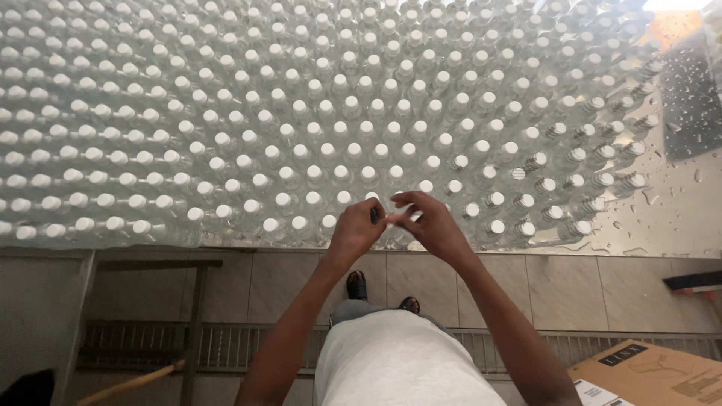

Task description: The person repeatedly picks up small white caps and places them onto the openings of numerous clear plastic bottles arranged on a metal table. The person handles the caps and bottles by hand, moving systematically across the rows.

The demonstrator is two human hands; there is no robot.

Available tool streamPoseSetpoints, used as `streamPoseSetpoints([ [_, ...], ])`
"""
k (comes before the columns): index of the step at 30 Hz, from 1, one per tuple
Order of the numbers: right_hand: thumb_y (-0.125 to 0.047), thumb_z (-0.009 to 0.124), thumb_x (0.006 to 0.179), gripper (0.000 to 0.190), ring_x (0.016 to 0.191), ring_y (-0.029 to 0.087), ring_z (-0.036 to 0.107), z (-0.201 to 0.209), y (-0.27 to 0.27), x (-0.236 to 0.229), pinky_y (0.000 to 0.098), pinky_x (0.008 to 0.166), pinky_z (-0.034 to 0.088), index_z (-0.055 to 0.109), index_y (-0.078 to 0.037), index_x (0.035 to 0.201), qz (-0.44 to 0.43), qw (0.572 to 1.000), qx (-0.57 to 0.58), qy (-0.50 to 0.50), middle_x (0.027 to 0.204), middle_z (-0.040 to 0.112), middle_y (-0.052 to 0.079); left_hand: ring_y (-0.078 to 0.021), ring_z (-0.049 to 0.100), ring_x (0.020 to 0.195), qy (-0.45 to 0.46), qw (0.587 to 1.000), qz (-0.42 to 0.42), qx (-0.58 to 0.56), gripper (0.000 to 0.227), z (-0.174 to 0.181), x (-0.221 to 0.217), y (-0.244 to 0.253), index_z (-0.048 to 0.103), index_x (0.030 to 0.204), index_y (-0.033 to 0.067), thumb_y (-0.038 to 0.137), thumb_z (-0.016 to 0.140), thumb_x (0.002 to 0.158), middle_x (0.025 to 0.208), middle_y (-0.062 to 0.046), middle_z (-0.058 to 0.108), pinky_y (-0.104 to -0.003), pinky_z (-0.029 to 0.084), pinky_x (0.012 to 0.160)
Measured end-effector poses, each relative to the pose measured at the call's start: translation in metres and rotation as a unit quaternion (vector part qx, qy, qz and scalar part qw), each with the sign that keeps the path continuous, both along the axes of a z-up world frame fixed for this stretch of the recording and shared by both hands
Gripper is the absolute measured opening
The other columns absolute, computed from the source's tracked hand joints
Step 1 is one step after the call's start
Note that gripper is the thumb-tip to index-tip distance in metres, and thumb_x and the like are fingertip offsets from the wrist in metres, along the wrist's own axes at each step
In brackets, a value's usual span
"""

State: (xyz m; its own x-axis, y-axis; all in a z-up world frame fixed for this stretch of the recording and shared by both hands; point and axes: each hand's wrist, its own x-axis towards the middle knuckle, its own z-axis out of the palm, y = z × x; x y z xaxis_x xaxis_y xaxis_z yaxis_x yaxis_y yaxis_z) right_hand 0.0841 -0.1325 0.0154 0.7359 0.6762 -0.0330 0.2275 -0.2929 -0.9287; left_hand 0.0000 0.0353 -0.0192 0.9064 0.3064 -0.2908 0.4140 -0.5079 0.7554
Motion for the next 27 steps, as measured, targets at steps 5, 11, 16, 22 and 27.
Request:
streamPoseSetpoints([
  [5,-0.01,0.087,0.074,0.038,0.094,0.031,0.067,-0.003,0.001,0.005,0.0399,0.077,0.057,0.07,-0.006,0.108,0.102,0.992,0.003,-0.077,0.098,0.067,0.013,-0.033,0.071,0.071,0.0,0.997,0.01,-0.077,0.021,-0.01,0.009,0.008,0.069,0.098,0.0119,0.028,0.069,0.085,0.082,-0.013,0.072,-0.045,0.055,0.068],
  [11,-0.01,0.083,0.078,0.021,0.086,0.027,0.065,-0.011,-0.001,0.018,0.0389,0.076,0.055,0.071,-0.01,0.095,0.154,0.98,0.023,-0.122,0.082,0.068,0.008,-0.0217,0.067,0.053,0.001,0.991,-0.017,-0.131,0.031,0.007,0.001,0.01,0.072,0.1,0.0082,0.035,0.069,0.085,0.081,-0.014,0.072,-0.038,0.055,0.06],
  [16,-0.013,0.082,0.081,0.018,0.09,0.025,0.067,-0.024,-0.002,0.024,0.038,0.081,0.057,0.069,-0.015,0.093,0.159,0.978,-0.002,-0.135,0.085,0.07,0.005,-0.017,0.064,0.051,-0.013,0.976,-0.001,-0.217,0.033,0.005,-0.005,0.016,0.071,0.114,0.0038,0.026,0.069,0.089,0.101,-0.019,0.074,-0.033,0.054,0.059],
  [22,-0.02,0.078,0.088,0.018,0.096,0.03,0.067,-0.036,0.0,0.02,0.0467,0.082,0.054,0.067,-0.015,0.101,0.151,0.969,-0.019,-0.197,0.092,0.07,0.007,-0.0185,0.068,0.052,-0.017,0.99,0.031,-0.138,0.03,-0.01,-0.007,0.015,0.075,0.112,0.0116,0.033,0.067,0.092,0.069,-0.009,0.071,-0.032,0.053,0.061],
  [27,-0.026,0.069,0.096,0.016,0.096,0.026,0.067,-0.052,-0.002,0.022,0.0405,0.084,0.052,0.064,-0.018,0.109,0.171,0.904,-0.057,-0.387,0.095,0.068,0.004,-0.037,0.075,0.092,0.0,0.999,0.033,-0.016,0.026,-0.017,-0.003,0.007,0.075,0.109,0.0166,0.036,0.065,0.094,0.098,-0.014,0.077,-0.047,0.059,0.08],
])
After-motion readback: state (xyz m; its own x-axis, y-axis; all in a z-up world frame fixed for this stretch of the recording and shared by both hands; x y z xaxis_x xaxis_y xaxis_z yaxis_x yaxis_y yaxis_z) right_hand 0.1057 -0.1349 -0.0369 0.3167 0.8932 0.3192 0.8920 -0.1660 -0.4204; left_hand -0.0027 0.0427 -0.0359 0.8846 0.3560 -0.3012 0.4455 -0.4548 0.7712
